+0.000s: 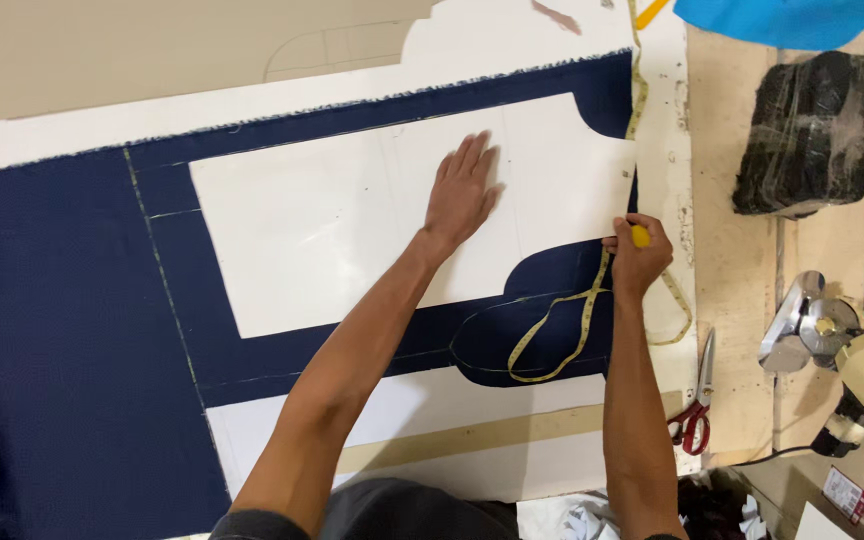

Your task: The person places a white paper pattern on a large piece of dark blue fabric and uses a yellow chalk marker to trace the pattern's outline. They then remove the pattern and use a long wooden ruler to draw additional straight lines on the fabric.

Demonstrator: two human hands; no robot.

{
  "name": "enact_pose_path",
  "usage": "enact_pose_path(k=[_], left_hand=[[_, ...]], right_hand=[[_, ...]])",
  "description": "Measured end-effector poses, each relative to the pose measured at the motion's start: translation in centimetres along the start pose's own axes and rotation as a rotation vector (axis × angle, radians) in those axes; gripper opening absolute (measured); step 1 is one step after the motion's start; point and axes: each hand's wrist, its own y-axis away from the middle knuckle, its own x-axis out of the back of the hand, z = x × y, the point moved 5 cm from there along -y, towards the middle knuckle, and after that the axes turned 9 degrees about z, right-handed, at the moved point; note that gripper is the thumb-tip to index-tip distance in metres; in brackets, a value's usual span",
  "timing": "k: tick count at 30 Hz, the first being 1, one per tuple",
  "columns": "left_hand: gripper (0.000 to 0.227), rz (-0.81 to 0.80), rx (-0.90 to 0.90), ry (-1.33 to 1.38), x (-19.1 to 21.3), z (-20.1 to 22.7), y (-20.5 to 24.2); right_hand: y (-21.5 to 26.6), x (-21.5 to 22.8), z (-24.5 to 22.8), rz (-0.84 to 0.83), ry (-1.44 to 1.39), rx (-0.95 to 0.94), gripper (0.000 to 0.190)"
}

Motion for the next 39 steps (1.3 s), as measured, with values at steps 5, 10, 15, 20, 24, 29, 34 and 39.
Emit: enact_pose_path(k=[5,10,15,20,24,29,34,39], left_hand=[[0.071,-0.149,0.035,-0.115,-4.7,0.5,-1.3],[0.076,-0.119,0.027,-0.149,-5.4,0.6,-1.0],[0.078,-0.136,0.048,-0.15,-5.4,0.7,-1.2],[0.079,-0.139,0.061,-0.139,-5.3,0.7,-1.2],[0.079,-0.145,0.04,-0.19,-5.1,0.8,-1.1],[0.081,-0.153,0.043,-0.214,-5.2,1.1,-1.5],[0.082,-0.132,0.049,-0.193,-5.3,1.2,-1.6],[0.082,-0.219,0.085,-0.22,-4.7,1.5,-2.3]], right_hand=[[-0.4,0.1,-0.2,-0.008,0.002,-0.043,0.013],[-0.4,0.1,-0.5,0.013,-0.012,-0.096,0.012],[0.3,0.7,-1.6,0.032,0.155,0.095,0.022],[4.1,2.7,-1.7,-0.043,0.576,0.378,0.03],[2.7,4.7,3.4,-0.064,0.374,-0.084,0.015],[-4.8,10.5,6.0,0.119,0.218,-0.015,0.008],[-10.4,15.6,-0.3,0.406,0.671,0.645,0.021],[-12.1,7.1,-0.7,0.078,0.06,0.313,0.02]])
